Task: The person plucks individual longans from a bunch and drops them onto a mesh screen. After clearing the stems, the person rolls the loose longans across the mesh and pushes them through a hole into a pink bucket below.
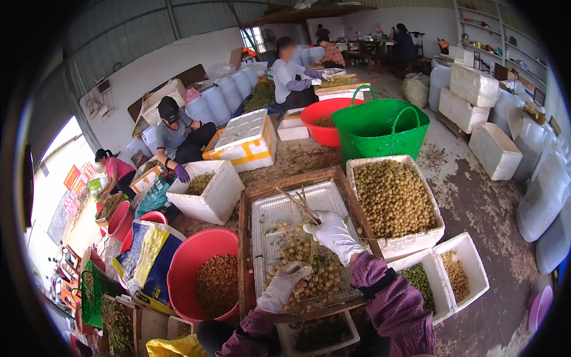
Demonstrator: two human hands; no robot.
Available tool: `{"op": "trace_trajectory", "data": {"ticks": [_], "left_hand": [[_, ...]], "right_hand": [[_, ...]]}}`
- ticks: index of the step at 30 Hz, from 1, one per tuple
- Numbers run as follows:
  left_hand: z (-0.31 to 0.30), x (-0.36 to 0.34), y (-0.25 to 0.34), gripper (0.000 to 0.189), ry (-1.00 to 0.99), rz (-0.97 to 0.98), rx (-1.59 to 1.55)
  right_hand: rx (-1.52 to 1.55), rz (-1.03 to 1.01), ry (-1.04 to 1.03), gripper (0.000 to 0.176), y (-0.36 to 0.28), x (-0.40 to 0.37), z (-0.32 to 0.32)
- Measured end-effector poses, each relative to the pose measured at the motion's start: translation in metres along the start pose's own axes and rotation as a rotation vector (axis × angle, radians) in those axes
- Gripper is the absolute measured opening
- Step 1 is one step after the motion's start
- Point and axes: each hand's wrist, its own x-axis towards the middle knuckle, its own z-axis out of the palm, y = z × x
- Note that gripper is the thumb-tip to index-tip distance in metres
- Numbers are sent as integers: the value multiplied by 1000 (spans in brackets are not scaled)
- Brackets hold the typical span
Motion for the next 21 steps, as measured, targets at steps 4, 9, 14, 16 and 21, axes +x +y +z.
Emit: {"op": "trace_trajectory", "data": {"ticks": [4, 9, 14, 16, 21], "left_hand": [[-34, -11, 11, 18, 31, 53, -14], [-155, -29, 18, 26, 607, 80, 657], [-135, -1, -3, 47, 522, 331, 1096], [-95, 28, -32, 48, 16, 469, 1076], [-24, 46, -42, 42, -47, 626, 1534]], "right_hand": [[123, -26, 141, 20, -1, 2, -9], [500, -161, 133, 12, -6, 7, -38], [465, -250, 128, 7, -14, 5, -45], [336, -289, 97, 11, -8, 6, -46], [478, -377, 0, 14, -14, -2, -38]]}}
